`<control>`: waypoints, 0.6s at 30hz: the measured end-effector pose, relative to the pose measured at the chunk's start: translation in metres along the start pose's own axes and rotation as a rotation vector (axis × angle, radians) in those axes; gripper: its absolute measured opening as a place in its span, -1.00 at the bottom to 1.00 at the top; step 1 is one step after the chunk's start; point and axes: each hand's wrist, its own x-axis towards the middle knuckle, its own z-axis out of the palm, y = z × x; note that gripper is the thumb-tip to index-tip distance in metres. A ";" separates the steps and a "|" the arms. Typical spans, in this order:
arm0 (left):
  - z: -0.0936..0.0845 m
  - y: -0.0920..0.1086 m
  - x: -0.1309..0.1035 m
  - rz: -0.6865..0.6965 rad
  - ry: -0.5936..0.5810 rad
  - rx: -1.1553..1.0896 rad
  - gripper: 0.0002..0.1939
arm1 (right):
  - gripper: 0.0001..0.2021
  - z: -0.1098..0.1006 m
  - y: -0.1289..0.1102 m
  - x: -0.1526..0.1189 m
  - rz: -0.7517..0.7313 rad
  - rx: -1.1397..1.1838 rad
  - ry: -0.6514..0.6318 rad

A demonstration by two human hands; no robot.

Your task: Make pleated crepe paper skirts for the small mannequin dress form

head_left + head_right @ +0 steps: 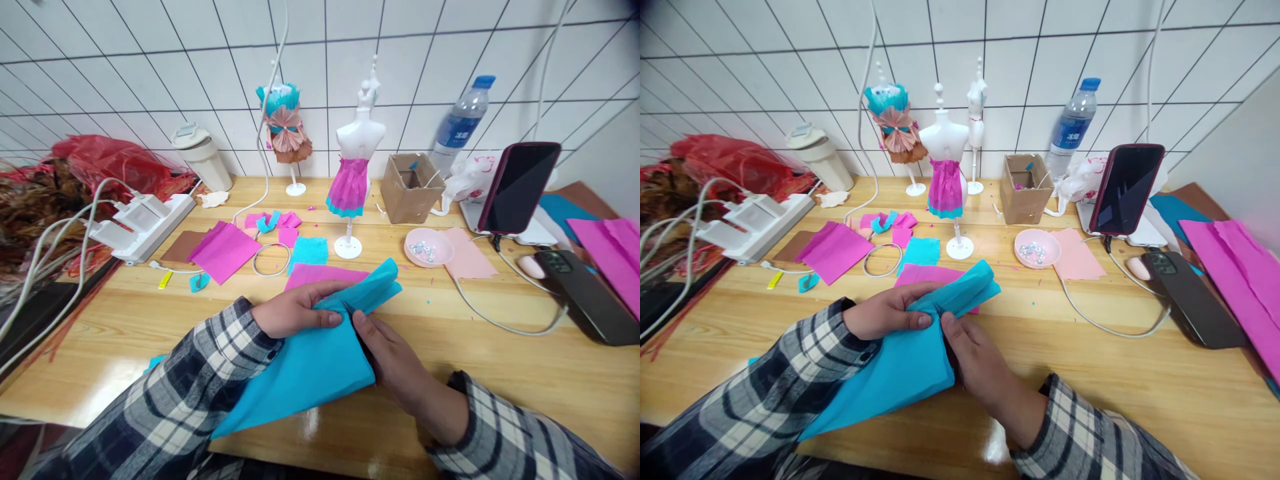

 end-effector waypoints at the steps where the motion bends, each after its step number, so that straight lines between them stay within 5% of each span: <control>1: -0.001 0.000 -0.001 0.006 0.014 -0.004 -0.46 | -0.48 0.000 -0.001 0.000 0.015 -0.025 0.022; 18: -0.001 -0.001 0.001 -0.028 -0.041 0.060 -0.47 | -0.46 0.005 0.001 -0.001 -0.029 -0.039 0.063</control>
